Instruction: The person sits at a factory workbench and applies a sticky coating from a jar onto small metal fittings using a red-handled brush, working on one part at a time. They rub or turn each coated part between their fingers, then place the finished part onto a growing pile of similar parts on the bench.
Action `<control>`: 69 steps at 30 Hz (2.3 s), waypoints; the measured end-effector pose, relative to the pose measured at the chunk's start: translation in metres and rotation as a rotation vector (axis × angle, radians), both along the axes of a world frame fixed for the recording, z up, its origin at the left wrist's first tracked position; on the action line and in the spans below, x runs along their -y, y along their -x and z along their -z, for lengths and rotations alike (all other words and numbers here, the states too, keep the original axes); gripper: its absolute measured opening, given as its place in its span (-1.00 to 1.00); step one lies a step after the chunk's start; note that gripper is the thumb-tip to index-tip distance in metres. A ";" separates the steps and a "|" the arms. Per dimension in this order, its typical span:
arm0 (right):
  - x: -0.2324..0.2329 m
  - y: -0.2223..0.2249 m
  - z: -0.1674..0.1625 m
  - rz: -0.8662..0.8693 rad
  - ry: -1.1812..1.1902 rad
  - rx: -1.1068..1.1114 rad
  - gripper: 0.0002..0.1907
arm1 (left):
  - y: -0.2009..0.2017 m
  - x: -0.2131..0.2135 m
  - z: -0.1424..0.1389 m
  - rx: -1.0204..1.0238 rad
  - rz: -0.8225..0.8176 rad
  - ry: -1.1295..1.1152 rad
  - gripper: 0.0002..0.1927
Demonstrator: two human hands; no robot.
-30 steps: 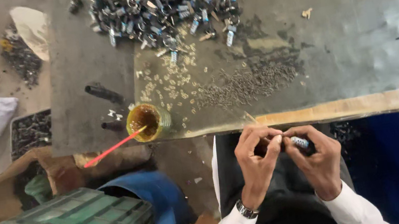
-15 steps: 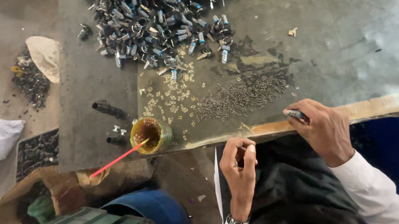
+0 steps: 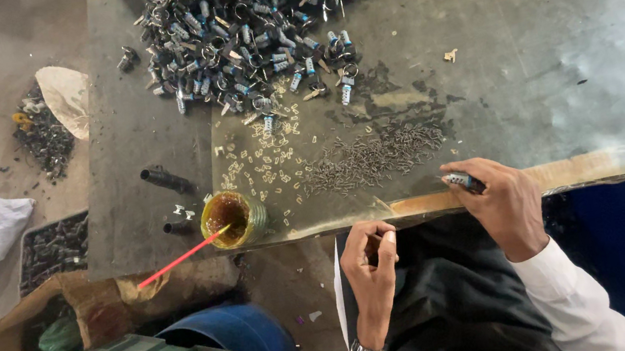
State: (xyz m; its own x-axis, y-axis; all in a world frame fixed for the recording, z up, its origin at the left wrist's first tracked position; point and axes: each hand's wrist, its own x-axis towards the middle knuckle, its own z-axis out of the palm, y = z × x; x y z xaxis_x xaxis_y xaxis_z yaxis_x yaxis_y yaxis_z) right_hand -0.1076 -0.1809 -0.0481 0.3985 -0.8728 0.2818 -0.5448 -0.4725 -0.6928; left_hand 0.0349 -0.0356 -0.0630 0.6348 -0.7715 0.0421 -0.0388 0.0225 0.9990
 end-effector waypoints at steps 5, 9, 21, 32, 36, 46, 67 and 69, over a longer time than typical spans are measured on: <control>-0.002 -0.003 -0.008 0.080 -0.059 -0.034 -0.78 | -0.001 -0.003 0.003 -0.026 0.027 -0.011 -0.98; -0.001 -0.006 -0.017 0.104 -0.104 0.099 -0.72 | -0.007 -0.005 0.006 -0.048 0.029 0.006 -0.95; -0.005 0.018 -0.024 -0.012 -0.374 0.660 -0.80 | -0.013 -0.002 0.016 -0.132 0.038 0.043 -0.91; -0.017 0.031 -0.006 -0.121 -0.576 0.913 -0.69 | -0.015 -0.004 0.017 -0.189 0.035 0.038 -0.83; -0.022 0.028 -0.016 -0.139 -0.520 0.803 -0.76 | -0.014 -0.005 0.011 -0.208 0.024 0.035 -0.86; -0.044 0.011 -0.026 -0.269 -0.670 0.892 -0.83 | -0.013 -0.014 0.003 -0.230 0.039 0.054 -0.93; -0.073 -0.153 0.059 -1.497 -1.626 0.998 -0.55 | -0.068 -0.120 -0.017 -0.069 -0.172 0.234 -0.87; -0.083 -0.139 0.061 -1.170 -1.477 0.935 -0.59 | -0.068 -0.122 -0.012 -0.014 -0.156 0.192 -0.87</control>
